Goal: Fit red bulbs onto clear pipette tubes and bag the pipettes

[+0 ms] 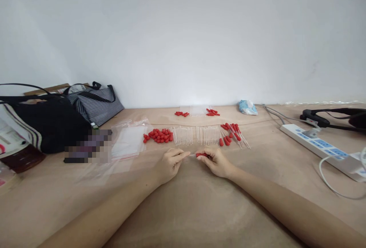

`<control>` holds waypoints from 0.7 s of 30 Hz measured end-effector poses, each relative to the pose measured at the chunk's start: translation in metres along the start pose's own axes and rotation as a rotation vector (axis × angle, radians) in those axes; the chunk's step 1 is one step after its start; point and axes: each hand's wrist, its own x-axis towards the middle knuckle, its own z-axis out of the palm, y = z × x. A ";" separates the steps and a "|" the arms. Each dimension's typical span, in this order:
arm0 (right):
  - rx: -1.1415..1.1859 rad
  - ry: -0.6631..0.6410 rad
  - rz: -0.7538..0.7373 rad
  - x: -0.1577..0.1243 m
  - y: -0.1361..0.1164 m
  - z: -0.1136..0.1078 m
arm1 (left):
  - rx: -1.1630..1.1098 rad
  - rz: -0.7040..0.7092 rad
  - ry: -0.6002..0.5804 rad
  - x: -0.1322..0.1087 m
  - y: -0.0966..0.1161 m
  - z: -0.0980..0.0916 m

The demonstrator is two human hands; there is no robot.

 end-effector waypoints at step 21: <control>-0.101 -0.113 -0.058 -0.002 -0.005 0.003 | -0.006 -0.041 -0.050 0.002 0.016 0.005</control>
